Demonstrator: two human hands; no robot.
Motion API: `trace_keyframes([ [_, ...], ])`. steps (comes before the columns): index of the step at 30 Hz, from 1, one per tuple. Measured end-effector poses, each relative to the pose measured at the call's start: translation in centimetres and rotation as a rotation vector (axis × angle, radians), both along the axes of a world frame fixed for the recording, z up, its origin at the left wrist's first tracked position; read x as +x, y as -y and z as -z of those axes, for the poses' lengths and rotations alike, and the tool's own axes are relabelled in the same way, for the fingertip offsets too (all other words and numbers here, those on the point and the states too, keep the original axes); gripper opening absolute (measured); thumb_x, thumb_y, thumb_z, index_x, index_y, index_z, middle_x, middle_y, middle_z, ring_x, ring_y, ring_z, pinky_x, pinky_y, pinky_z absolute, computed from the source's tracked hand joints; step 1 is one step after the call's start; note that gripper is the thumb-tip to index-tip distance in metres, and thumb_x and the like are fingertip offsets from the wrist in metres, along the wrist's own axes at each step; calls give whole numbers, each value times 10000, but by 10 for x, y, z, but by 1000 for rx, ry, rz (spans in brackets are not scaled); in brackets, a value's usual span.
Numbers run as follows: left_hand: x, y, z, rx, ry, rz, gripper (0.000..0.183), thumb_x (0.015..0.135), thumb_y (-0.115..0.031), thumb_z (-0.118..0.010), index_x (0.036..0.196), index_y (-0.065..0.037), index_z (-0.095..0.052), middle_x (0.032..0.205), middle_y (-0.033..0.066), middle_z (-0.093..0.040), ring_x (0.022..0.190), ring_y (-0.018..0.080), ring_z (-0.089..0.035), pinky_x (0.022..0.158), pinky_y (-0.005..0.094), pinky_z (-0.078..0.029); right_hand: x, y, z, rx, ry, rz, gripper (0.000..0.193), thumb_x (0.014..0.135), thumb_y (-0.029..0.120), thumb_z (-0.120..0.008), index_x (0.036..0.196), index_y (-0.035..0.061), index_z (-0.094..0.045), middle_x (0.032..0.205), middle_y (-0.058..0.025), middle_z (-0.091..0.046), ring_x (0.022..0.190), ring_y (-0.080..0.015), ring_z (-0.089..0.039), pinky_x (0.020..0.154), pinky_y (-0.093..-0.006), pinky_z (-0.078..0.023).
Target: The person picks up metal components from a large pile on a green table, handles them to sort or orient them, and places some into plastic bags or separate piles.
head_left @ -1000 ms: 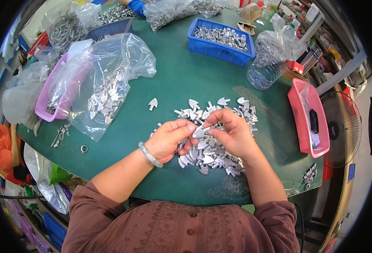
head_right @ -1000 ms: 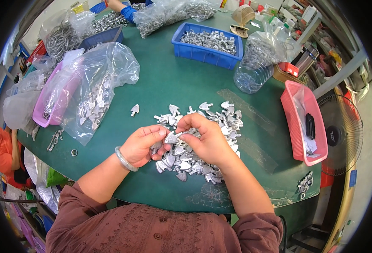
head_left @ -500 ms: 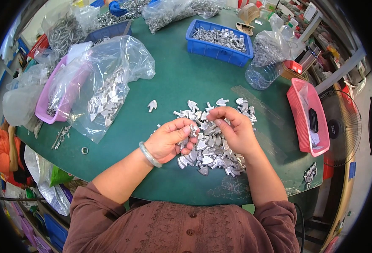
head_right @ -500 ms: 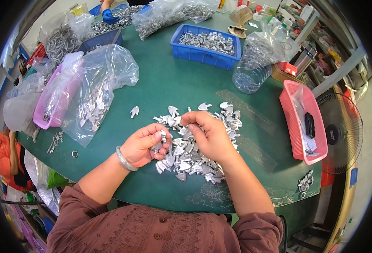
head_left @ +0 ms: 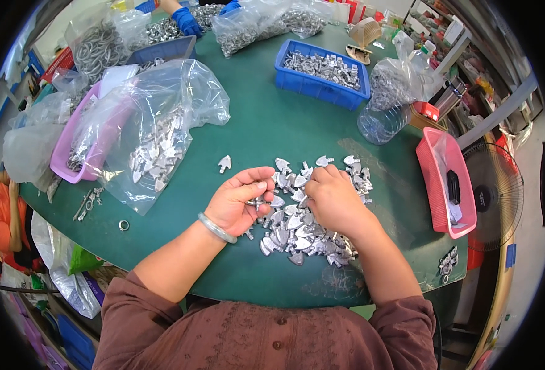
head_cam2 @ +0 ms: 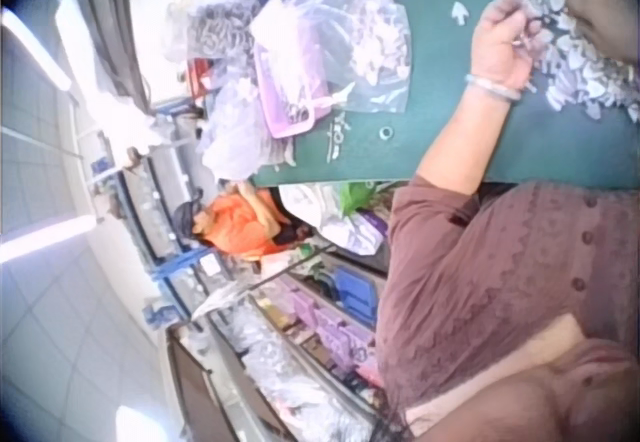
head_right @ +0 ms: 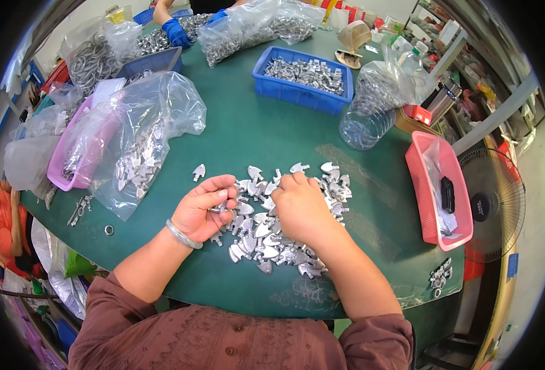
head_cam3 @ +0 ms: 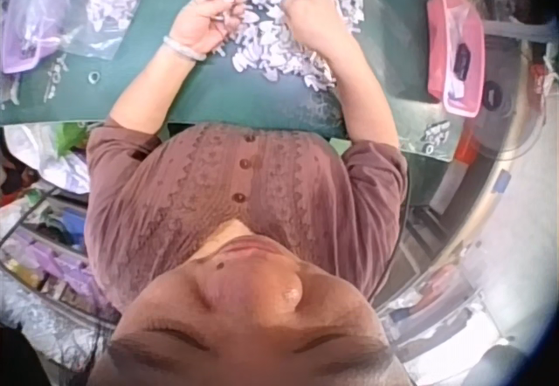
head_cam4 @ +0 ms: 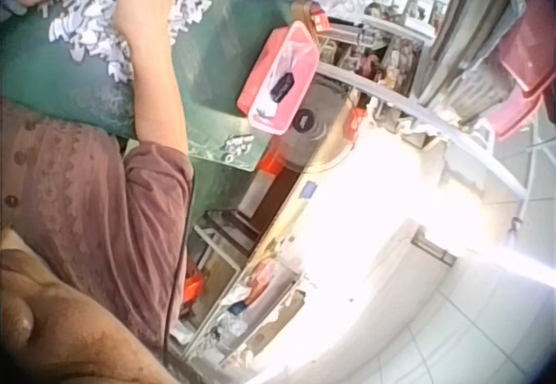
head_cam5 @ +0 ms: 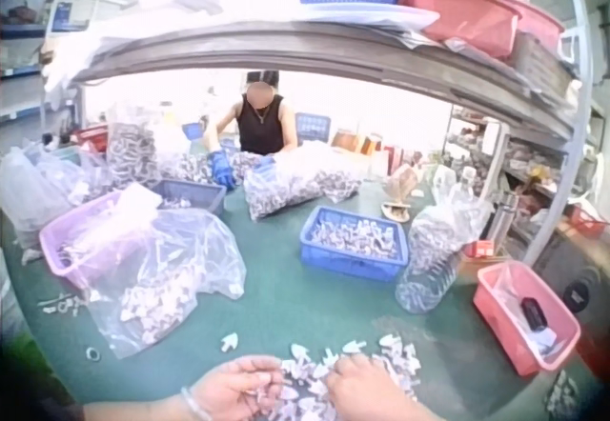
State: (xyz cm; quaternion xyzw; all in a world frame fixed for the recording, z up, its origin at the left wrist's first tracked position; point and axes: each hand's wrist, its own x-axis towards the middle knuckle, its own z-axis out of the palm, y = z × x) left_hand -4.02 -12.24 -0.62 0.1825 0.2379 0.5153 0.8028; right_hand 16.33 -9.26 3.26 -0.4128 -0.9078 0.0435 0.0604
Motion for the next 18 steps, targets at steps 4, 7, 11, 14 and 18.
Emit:
trace_keyframes([
  [4, -1, 0, -1, -34, -43, -9, 181, 822, -59, -517, 999, -45, -548, 830, 44, -541, 703, 125, -500, 553, 225, -405, 4, -3, 4, -19, -37, -44, 137, 658, 63, -592, 790, 24, -592, 867, -88, -531, 892, -264, -471, 774, -358, -385],
  [7, -1, 0, -4, -55, -76, -2, 161, 821, -78, -524, 974, -37, -553, 820, 40, -539, 689, 119, -493, 544, 220, -397, 3, -4, 5, -42, -86, -65, 115, 664, 60, -589, 777, 41, -583, 863, -75, -534, 876, -260, -474, 766, -355, -387],
  [11, 4, 2, -9, -39, -176, 19, 149, 823, -94, -527, 957, -35, -555, 796, 31, -536, 666, 106, -489, 524, 208, -389, 8, -10, 6, -101, -150, -118, 88, 674, 65, -595, 758, 70, -570, 803, -46, -544, 833, -245, -479, 734, -359, -377],
  [14, 5, 5, -7, -26, -248, 47, 161, 822, -100, -537, 969, -38, -548, 768, 20, -528, 641, 86, -479, 503, 191, -376, 8, -9, 9, -104, -206, -137, 85, 671, 65, -603, 743, 74, -558, 761, -36, -548, 813, -236, -480, 725, -363, -365],
  [18, 9, 5, -8, 37, -350, 62, 161, 828, -117, -541, 971, -42, -548, 743, 4, -518, 623, 67, -467, 487, 179, -366, 8, -9, 2, -80, -282, -169, 85, 680, 59, -599, 735, 57, -535, 735, -62, -539, 758, -246, -484, 697, -358, -373],
])
